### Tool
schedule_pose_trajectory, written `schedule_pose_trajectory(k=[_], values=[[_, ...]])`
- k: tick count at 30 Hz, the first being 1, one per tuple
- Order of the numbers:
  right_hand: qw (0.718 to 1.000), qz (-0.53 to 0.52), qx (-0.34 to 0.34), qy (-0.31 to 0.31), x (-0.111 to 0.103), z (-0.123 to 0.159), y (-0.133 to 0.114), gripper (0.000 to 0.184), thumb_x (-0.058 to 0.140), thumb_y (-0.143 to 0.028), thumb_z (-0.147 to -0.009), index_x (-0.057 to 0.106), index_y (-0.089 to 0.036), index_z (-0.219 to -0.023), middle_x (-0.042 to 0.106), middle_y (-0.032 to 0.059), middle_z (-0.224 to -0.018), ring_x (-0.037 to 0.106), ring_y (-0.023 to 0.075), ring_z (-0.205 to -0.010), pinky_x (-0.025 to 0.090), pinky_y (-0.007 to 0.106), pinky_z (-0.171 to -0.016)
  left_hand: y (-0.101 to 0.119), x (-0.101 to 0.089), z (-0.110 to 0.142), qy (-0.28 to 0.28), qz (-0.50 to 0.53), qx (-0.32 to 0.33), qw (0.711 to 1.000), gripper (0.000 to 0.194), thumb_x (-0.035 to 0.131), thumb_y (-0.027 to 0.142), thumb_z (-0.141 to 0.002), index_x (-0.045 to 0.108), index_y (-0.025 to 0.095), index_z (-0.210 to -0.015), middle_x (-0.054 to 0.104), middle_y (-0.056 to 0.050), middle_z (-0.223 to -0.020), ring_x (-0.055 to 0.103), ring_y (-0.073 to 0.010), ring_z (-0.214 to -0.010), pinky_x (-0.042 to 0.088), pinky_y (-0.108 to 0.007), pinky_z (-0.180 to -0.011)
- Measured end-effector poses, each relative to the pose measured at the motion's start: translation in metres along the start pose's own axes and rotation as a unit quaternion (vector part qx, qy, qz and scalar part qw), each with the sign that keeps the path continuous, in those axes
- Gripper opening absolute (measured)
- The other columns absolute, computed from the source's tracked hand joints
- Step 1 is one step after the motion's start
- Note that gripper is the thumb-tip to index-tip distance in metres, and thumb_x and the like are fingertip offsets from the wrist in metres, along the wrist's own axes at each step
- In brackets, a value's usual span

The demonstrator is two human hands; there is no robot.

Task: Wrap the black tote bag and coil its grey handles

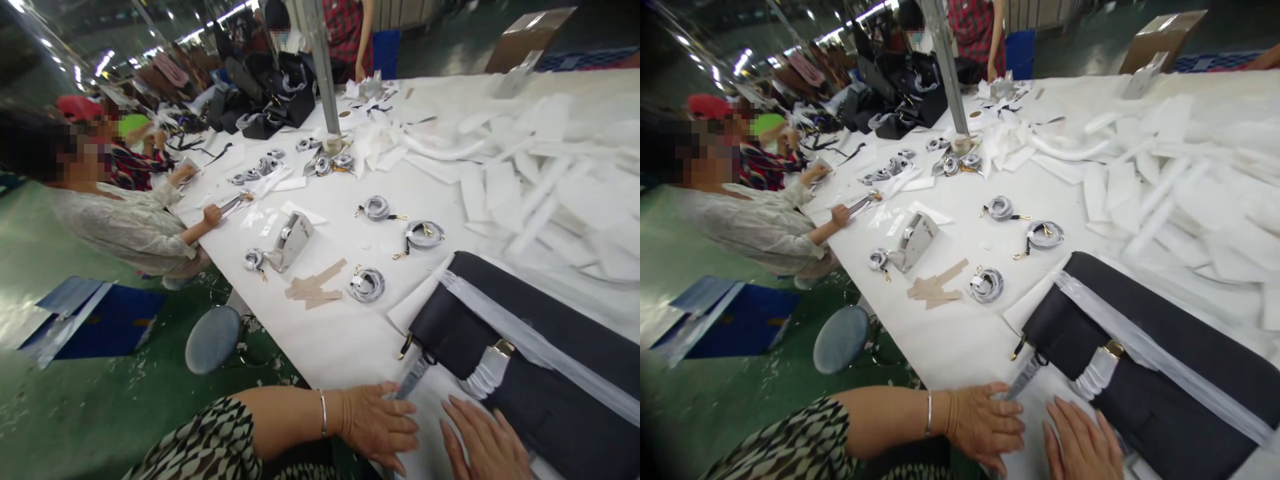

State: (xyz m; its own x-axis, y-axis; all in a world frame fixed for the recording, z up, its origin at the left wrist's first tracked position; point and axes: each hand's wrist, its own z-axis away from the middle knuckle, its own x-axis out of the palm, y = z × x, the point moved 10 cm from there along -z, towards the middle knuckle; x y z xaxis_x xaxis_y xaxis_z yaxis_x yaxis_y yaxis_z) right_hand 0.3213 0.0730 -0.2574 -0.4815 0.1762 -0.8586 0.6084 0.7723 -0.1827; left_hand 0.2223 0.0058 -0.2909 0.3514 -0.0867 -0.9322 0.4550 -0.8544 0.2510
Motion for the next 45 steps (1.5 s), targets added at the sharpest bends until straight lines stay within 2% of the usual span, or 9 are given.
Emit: schedule_pose_trajectory(k=[7,11,15,20,28,33,38,42,45], values=[[0.975,-0.038,0.172,-0.133,0.114,-0.216,-0.038,0.030,0.045,-0.039,-0.096,0.060,-0.015,-0.106,0.067,0.0124,-0.095,0.054,0.0273,-0.092,0.039,0.042,-0.084,-0.011,-0.006,0.031,0.029,-0.042,-0.052,0.997,0.032,0.042,0.041,-0.092,0.061,0.025,-0.112,0.051,-0.001,-0.137,0.031,-0.0267,-0.136,0.026,-0.052,-0.112],[0.938,0.011,0.261,-0.229,0.193,-0.244,-0.039,0.031,0.055,-0.036,-0.089,0.059,-0.007,-0.100,0.064,0.0200,-0.095,0.051,0.0322,-0.095,0.036,0.049,-0.086,-0.009,-0.003,0.064,0.044,-0.011,-0.007,0.999,0.033,0.043,0.042,-0.091,0.060,0.031,-0.117,0.044,0.005,-0.143,0.022,-0.0246,-0.141,0.033,-0.051,-0.110],[0.922,0.027,0.310,-0.231,0.213,-0.234,-0.037,0.028,0.045,-0.012,-0.088,0.053,-0.005,-0.113,0.063,0.0199,-0.104,0.050,0.0291,-0.100,0.031,0.048,-0.095,-0.003,-0.002,0.076,0.065,0.060,0.036,0.995,0.034,0.044,0.040,-0.092,0.058,0.032,-0.122,0.038,0.009,-0.146,0.021,-0.0188,-0.142,0.039,-0.044,-0.106],[0.926,0.005,0.313,-0.210,0.162,-0.214,-0.028,0.031,0.059,-0.019,-0.081,0.054,-0.015,-0.111,0.066,0.0084,-0.099,0.054,0.0245,-0.097,0.032,0.042,-0.100,-0.007,-0.013,0.073,0.109,0.107,0.068,0.986,0.032,0.051,0.037,-0.090,0.058,0.029,-0.120,0.057,0.002,-0.131,0.045,-0.0234,-0.126,0.043,-0.045,-0.102],[0.965,0.001,0.260,-0.027,-0.048,-0.057,-0.033,0.029,0.050,-0.008,-0.083,0.052,-0.020,-0.110,0.063,0.0066,-0.100,0.055,0.0224,-0.098,0.036,0.046,-0.105,-0.121,-0.055,0.077,0.151,0.235,-0.157,0.947,0.023,0.045,0.020,-0.089,0.061,0.026,-0.104,0.068,-0.003,-0.093,0.064,-0.0217,-0.088,0.053,-0.039,-0.079],[0.963,0.004,0.254,-0.092,-0.025,0.029,-0.052,0.044,0.041,-0.001,-0.073,0.058,-0.019,-0.109,0.066,0.0053,-0.092,0.061,0.0213,-0.089,0.046,0.043,-0.099,-0.205,-0.051,0.036,0.133,0.342,-0.439,0.821,0.026,0.052,0.042,-0.085,0.061,0.021,-0.097,0.067,-0.005,-0.096,0.063,-0.0214,-0.088,0.052,-0.033,-0.082],[0.968,-0.028,0.243,-0.055,-0.018,0.046,-0.025,0.041,0.046,-0.009,-0.073,0.062,-0.025,-0.107,0.064,0.0065,-0.118,0.056,0.0244,-0.114,0.044,0.046,-0.102,-0.254,-0.043,-0.015,0.140,0.335,-0.549,0.753,0.044,0.054,0.046,-0.081,0.055,0.012,-0.109,0.063,-0.012,-0.108,0.059,-0.0235,-0.102,0.045,-0.033,-0.093],[0.840,0.048,0.526,0.128,-0.062,0.102,0.101,0.053,0.057,-0.047,-0.081,0.052,-0.016,-0.123,0.057,0.0178,-0.123,0.058,0.0313,-0.108,0.049,0.050,-0.090,-0.279,-0.023,-0.041,0.095,0.337,-0.579,0.736,0.057,0.063,0.062,-0.073,0.058,0.010,-0.095,0.065,-0.015,-0.095,0.061,-0.0306,-0.093,0.046,-0.039,-0.083],[0.722,-0.040,0.686,0.080,-0.039,0.141,0.169,0.074,0.059,-0.069,-0.071,0.055,-0.009,-0.114,0.063,0.0196,-0.104,0.064,0.0307,-0.087,0.053,0.046,-0.075,-0.283,-0.008,-0.055,0.070,0.350,-0.590,0.724,0.063,0.072,0.067,-0.063,0.058,0.010,-0.086,0.065,-0.016,-0.088,0.061,-0.0331,-0.088,0.046,-0.039,-0.076]])
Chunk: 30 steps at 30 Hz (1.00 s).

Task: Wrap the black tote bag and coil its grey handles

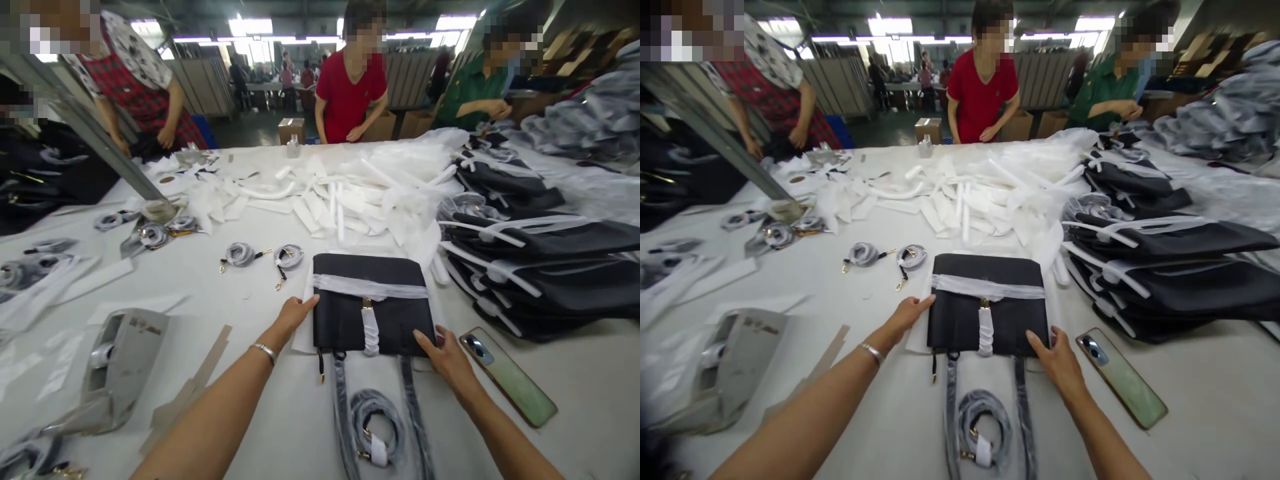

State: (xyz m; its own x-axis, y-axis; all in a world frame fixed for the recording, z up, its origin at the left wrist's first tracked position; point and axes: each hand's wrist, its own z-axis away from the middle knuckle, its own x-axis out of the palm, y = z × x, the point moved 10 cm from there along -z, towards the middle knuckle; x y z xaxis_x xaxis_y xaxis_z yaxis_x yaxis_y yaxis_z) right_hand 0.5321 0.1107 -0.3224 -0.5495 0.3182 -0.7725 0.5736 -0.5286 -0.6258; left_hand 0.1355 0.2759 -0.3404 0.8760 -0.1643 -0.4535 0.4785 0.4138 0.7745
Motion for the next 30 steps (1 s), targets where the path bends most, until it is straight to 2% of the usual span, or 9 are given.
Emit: schedule_pose_trajectory(k=[2,5,11,16,18,21,24,27,30], values=[[0.998,-0.010,0.038,-0.056,0.018,-0.016,0.006,0.064,0.062,-0.069,-0.067,0.060,-0.012,-0.095,0.065,0.0123,-0.079,0.063,0.0278,-0.072,0.052,0.042,-0.066,0.003,0.011,-0.002,0.002,0.012,-0.005,1.000,0.064,0.077,0.064,-0.060,0.057,0.010,-0.088,0.065,-0.019,-0.095,0.061,-0.0335,-0.092,0.046,-0.038,-0.077],[0.999,-0.022,0.035,-0.032,0.022,-0.026,-0.008,0.052,0.068,-0.063,-0.065,0.059,-0.015,-0.083,0.058,0.0042,-0.060,0.058,0.0242,-0.058,0.048,0.039,-0.056,0.013,0.022,-0.008,0.008,0.050,0.003,0.999,0.058,0.077,0.057,-0.065,0.056,0.011,-0.093,0.065,-0.017,-0.101,0.061,-0.0309,-0.095,0.046,-0.037,-0.079],[0.998,-0.040,0.015,-0.042,0.045,-0.071,-0.055,0.042,0.063,-0.054,-0.076,0.059,-0.013,-0.086,0.056,0.0032,-0.062,0.054,0.0179,-0.058,0.046,0.031,-0.053,0.040,0.008,-0.060,0.048,0.121,0.037,0.991,0.043,0.074,0.048,-0.074,0.060,0.011,-0.092,0.067,-0.011,-0.095,0.063,-0.0236,-0.088,0.048,-0.031,-0.077],[0.999,-0.007,0.020,-0.027,0.067,-0.100,-0.059,0.044,0.065,-0.048,-0.076,0.057,-0.011,-0.098,0.060,0.0081,-0.080,0.056,0.0202,-0.071,0.048,0.035,-0.067,0.033,-0.001,-0.088,0.133,0.107,0.039,0.984,0.054,0.067,0.059,-0.077,0.055,0.013,-0.103,0.063,-0.011,-0.102,0.060,-0.0223,-0.090,0.047,-0.031,-0.078],[1.000,0.004,0.007,-0.027,0.064,-0.094,-0.057,0.045,0.064,-0.049,-0.076,0.057,-0.011,-0.101,0.061,0.0099,-0.086,0.057,0.0222,-0.078,0.049,0.037,-0.073,0.031,-0.004,-0.087,0.142,0.085,0.042,0.985,0.055,0.067,0.062,-0.076,0.056,0.013,-0.098,0.063,-0.011,-0.098,0.059,-0.0238,-0.090,0.046,-0.032,-0.078],[0.999,0.024,-0.038,-0.004,0.042,-0.072,-0.061,0.057,0.065,-0.045,-0.074,0.053,-0.010,-0.117,0.058,0.0167,-0.112,0.055,0.0276,-0.096,0.046,0.043,-0.086,0.032,-0.018,-0.081,0.094,0.055,0.048,0.993,0.045,0.060,0.058,-0.084,0.058,0.013,-0.083,0.063,-0.009,-0.084,0.059,-0.0214,-0.079,0.045,-0.030,-0.070],[0.979,0.088,-0.179,0.050,0.023,-0.043,-0.091,0.059,0.060,-0.038,-0.077,0.046,-0.012,-0.128,0.050,0.0172,-0.127,0.047,0.0323,-0.113,0.040,0.048,-0.097,0.022,-0.038,-0.068,0.013,0.020,0.030,0.999,0.038,0.057,0.050,-0.088,0.058,0.013,-0.078,0.062,-0.008,-0.072,0.056,-0.0173,-0.059,0.042,-0.027,-0.056],[0.932,0.128,-0.338,0.023,0.045,-0.004,-0.141,0.039,0.055,-0.029,-0.083,0.054,-0.016,-0.119,0.055,0.0126,-0.122,0.047,0.0301,-0.112,0.039,0.045,-0.098,0.002,-0.043,-0.049,-0.074,-0.017,0.004,0.997,0.031,0.065,0.040,-0.082,0.058,0.013,-0.069,0.061,-0.006,-0.061,0.049,-0.0139,-0.042,0.032,-0.024,-0.044],[0.899,0.156,-0.406,-0.039,0.086,0.032,-0.190,0.031,0.053,-0.023,-0.086,0.057,-0.016,-0.116,0.058,0.0115,-0.121,0.048,0.0287,-0.108,0.040,0.043,-0.096,-0.014,-0.028,-0.034,-0.126,-0.026,0.002,0.992,0.031,0.066,0.036,-0.079,0.054,0.013,-0.061,0.059,-0.004,-0.054,0.043,-0.0104,-0.037,0.026,-0.021,-0.039]])
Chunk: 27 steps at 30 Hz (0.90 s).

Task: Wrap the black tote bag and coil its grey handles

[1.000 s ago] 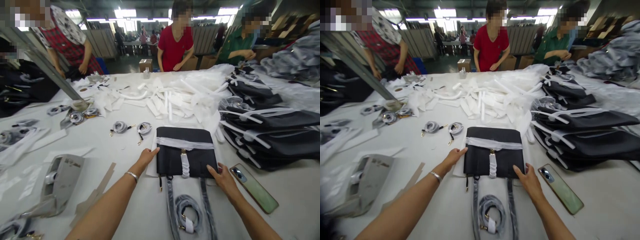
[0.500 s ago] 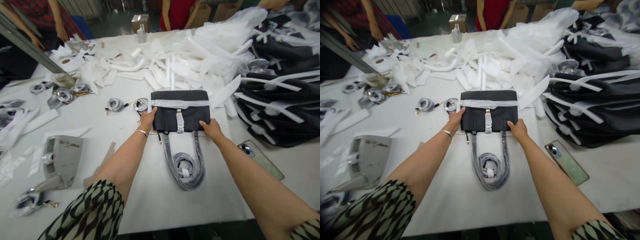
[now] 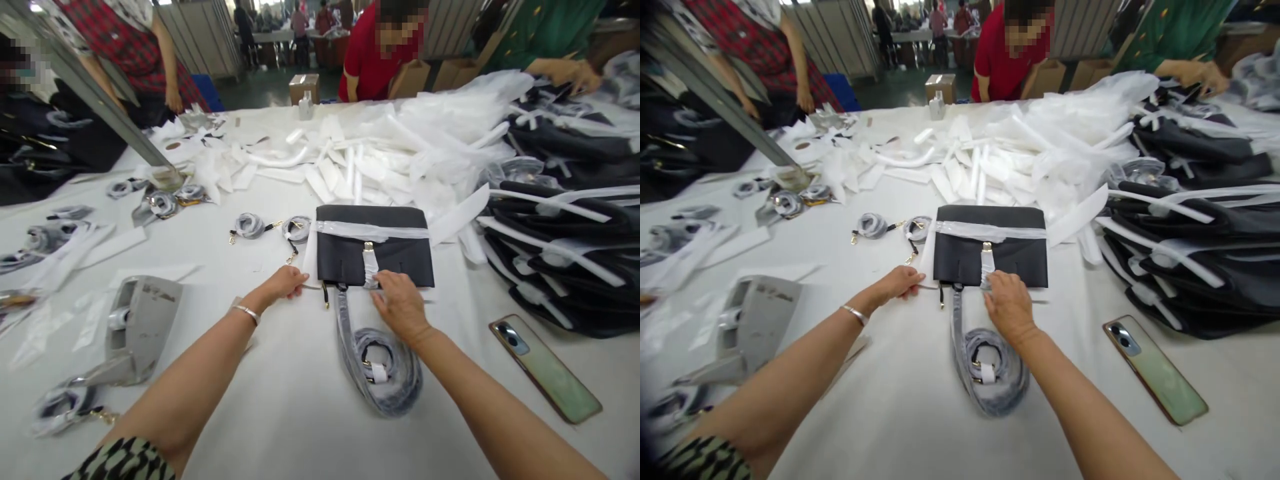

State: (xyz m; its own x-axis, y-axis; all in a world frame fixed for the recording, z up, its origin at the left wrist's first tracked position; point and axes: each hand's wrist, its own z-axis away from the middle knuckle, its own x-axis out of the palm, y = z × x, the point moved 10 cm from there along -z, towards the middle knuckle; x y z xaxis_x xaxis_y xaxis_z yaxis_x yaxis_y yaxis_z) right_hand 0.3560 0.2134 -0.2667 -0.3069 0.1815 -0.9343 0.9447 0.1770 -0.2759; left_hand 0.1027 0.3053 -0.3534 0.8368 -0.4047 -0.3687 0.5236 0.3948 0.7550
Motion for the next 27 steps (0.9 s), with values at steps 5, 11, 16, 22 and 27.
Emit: schedule_pose_trajectory(k=[5,11,16,22,27], values=[[0.996,0.049,-0.008,-0.075,0.046,-0.040,-0.069,0.045,0.049,-0.017,-0.088,0.044,-0.016,-0.133,0.051,0.0138,-0.128,0.049,0.0259,-0.107,0.044,0.039,-0.088,-0.003,0.024,0.001,0.002,0.053,0.014,0.999,0.034,0.058,0.042,-0.078,0.047,0.015,-0.059,0.048,0.001,-0.045,0.033,-0.0071,-0.033,0.020,-0.020,-0.036],[0.990,0.084,0.026,-0.107,0.075,-0.058,-0.064,0.029,0.051,-0.018,-0.088,0.049,-0.013,-0.116,0.056,0.0132,-0.108,0.054,0.0232,-0.093,0.048,0.033,-0.073,-0.010,0.032,-0.002,-0.018,0.157,-0.012,0.987,0.035,0.061,0.047,-0.070,0.044,0.016,-0.066,0.047,0.003,-0.047,0.032,-0.0062,-0.033,0.018,-0.019,-0.035],[0.991,0.079,0.021,-0.105,0.070,-0.062,-0.061,0.013,0.043,-0.018,-0.092,0.052,-0.021,-0.101,0.057,0.0067,-0.103,0.056,0.0214,-0.092,0.047,0.029,-0.065,-0.014,0.035,-0.008,-0.030,0.203,-0.044,0.978,0.029,0.064,0.037,-0.072,0.044,0.016,-0.070,0.057,-0.003,-0.053,0.038,-0.0083,-0.033,0.022,-0.019,-0.035],[0.993,0.064,0.025,-0.096,0.074,-0.063,-0.064,0.017,0.036,-0.017,-0.094,0.053,-0.019,-0.098,0.058,0.0078,-0.097,0.056,0.0221,-0.087,0.044,0.031,-0.062,-0.012,0.038,-0.005,0.019,0.230,-0.044,0.972,0.024,0.058,0.034,-0.085,0.044,0.016,-0.076,0.057,0.000,-0.056,0.041,-0.0068,-0.034,0.024,-0.018,-0.037],[0.993,0.057,-0.001,-0.100,0.081,-0.058,-0.066,0.021,0.034,-0.016,-0.094,0.055,-0.018,-0.095,0.057,0.0105,-0.096,0.054,0.0241,-0.089,0.042,0.033,-0.066,-0.014,0.049,-0.009,0.016,0.172,-0.077,0.982,0.019,0.047,0.030,-0.092,0.045,0.015,-0.080,0.062,-0.004,-0.067,0.051,-0.0095,-0.041,0.032,-0.020,-0.041]])
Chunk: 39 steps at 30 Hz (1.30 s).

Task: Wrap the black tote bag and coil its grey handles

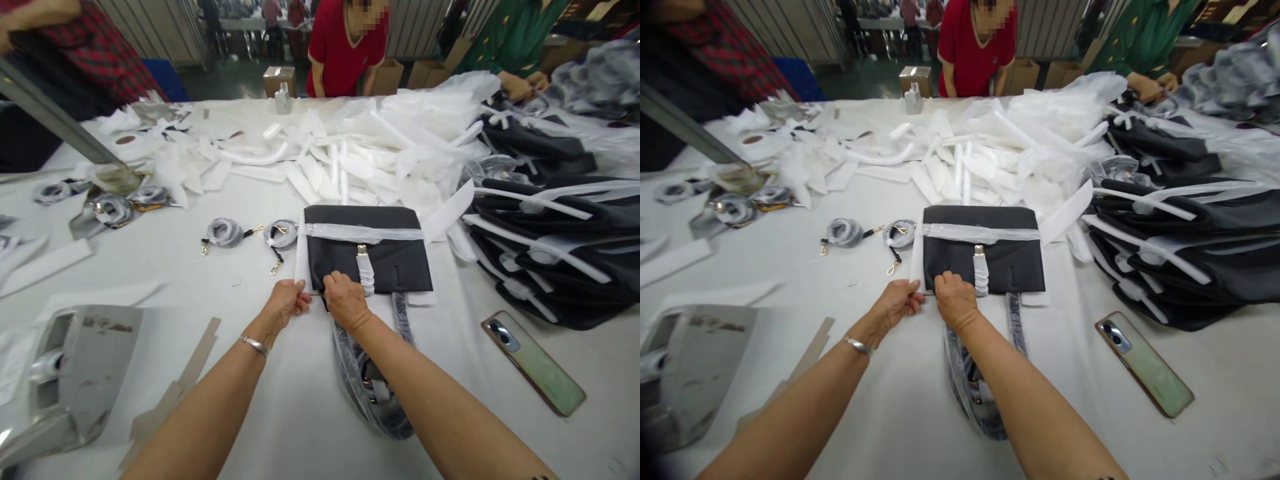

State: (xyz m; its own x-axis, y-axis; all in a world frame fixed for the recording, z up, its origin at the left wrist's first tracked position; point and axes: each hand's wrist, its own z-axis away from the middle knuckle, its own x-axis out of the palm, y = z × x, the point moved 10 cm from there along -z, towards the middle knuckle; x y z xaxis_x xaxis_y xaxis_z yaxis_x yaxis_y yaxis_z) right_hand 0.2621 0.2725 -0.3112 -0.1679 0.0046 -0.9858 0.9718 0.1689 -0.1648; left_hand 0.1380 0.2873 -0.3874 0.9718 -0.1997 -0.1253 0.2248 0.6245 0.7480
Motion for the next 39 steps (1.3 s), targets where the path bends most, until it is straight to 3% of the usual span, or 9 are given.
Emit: schedule_pose_trajectory(k=[7,12,14,17,20,23,27,35,39], values=[[0.999,-0.004,-0.040,-0.002,-0.006,0.010,-0.006,0.026,0.054,-0.019,-0.083,0.056,-0.015,-0.109,0.059,0.0099,-0.103,0.053,0.0248,-0.093,0.047,0.036,-0.074,0.029,-0.007,-0.012,0.010,-0.320,0.031,0.947,0.035,0.045,0.034,-0.091,0.052,0.015,-0.063,0.053,-0.007,-0.047,0.055,-0.0227,-0.046,0.041,-0.033,-0.055],[0.996,-0.058,-0.050,0.047,-0.032,0.039,0.013,0.040,0.054,-0.019,-0.085,0.052,-0.019,-0.125,0.061,0.0057,-0.118,0.057,0.0186,-0.101,0.050,0.032,-0.086,0.057,-0.026,0.008,0.076,-0.479,0.086,0.870,0.047,0.044,0.053,-0.089,0.062,0.011,-0.082,0.065,-0.021,-0.087,0.061,-0.0427,-0.090,0.044,-0.054,-0.080],[0.992,-0.089,-0.043,0.079,-0.046,0.069,0.030,0.035,0.050,-0.016,-0.087,0.056,-0.020,-0.121,0.062,0.0046,-0.119,0.057,0.0159,-0.107,0.047,0.029,-0.095,0.068,-0.034,0.033,0.157,-0.519,0.167,0.824,0.053,0.040,0.055,-0.090,0.061,0.008,-0.100,0.063,-0.023,-0.101,0.059,-0.0434,-0.097,0.046,-0.054,-0.079],[0.984,-0.133,-0.006,0.121,-0.063,0.133,0.067,0.027,0.043,-0.013,-0.089,0.062,-0.018,-0.108,0.066,0.0069,-0.109,0.058,0.0166,-0.106,0.047,0.031,-0.098,0.070,-0.016,0.104,0.237,-0.497,0.401,0.732,0.041,0.046,0.044,-0.092,0.057,0.009,-0.110,0.063,-0.018,-0.102,0.060,-0.0336,-0.094,0.049,-0.045,-0.081],[0.975,-0.172,0.036,0.136,-0.071,0.202,0.098,0.025,0.040,-0.015,-0.091,0.063,-0.017,-0.102,0.067,0.0095,-0.102,0.060,0.0201,-0.100,0.050,0.037,-0.093,0.038,0.030,0.182,0.137,-0.404,0.583,0.691,0.018,0.053,0.028,-0.093,0.060,0.016,-0.104,0.065,-0.009,-0.099,0.060,-0.0236,-0.095,0.048,-0.038,-0.087],[0.973,-0.192,0.064,0.111,-0.068,0.251,0.108,0.023,0.044,-0.019,-0.092,0.062,-0.019,-0.106,0.066,0.0088,-0.102,0.062,0.0198,-0.094,0.052,0.036,-0.087,0.005,0.077,0.234,0.011,-0.351,0.637,0.686,0.017,0.057,0.020,-0.091,0.059,0.017,-0.108,0.065,-0.008,-0.106,0.056,-0.0216,-0.106,0.044,-0.038,-0.095],[0.979,-0.197,0.040,0.028,-0.055,0.274,0.087,0.032,0.048,-0.021,-0.090,0.057,-0.021,-0.121,0.061,0.0096,-0.113,0.060,0.0184,-0.101,0.052,0.032,-0.090,-0.024,0.115,0.249,-0.042,-0.375,0.614,0.693,0.026,0.056,0.023,-0.092,0.056,0.014,-0.117,0.063,-0.010,-0.116,0.049,-0.0263,-0.118,0.039,-0.046,-0.102],[0.989,-0.143,-0.032,0.024,-0.058,0.248,0.062,0.035,0.040,-0.012,-0.091,0.059,-0.019,-0.120,0.055,0.0092,-0.126,0.049,0.0188,-0.118,0.044,0.033,-0.102,-0.041,0.123,0.235,-0.016,-0.428,0.576,0.696,0.024,0.052,0.021,-0.093,0.058,0.016,-0.116,0.062,-0.007,-0.119,0.047,-0.0287,-0.120,0.037,-0.050,-0.101],[0.991,-0.041,-0.096,-0.079,-0.043,0.216,0.034,0.033,0.043,-0.015,-0.093,0.057,-0.021,-0.122,0.055,0.0078,-0.128,0.051,0.0208,-0.111,0.043,0.034,-0.096,-0.046,0.119,0.230,-0.005,-0.388,0.601,0.699,0.012,0.053,0.018,-0.093,0.062,0.015,-0.101,0.066,-0.005,-0.110,0.048,-0.0255,-0.120,0.040,-0.043,-0.101]])
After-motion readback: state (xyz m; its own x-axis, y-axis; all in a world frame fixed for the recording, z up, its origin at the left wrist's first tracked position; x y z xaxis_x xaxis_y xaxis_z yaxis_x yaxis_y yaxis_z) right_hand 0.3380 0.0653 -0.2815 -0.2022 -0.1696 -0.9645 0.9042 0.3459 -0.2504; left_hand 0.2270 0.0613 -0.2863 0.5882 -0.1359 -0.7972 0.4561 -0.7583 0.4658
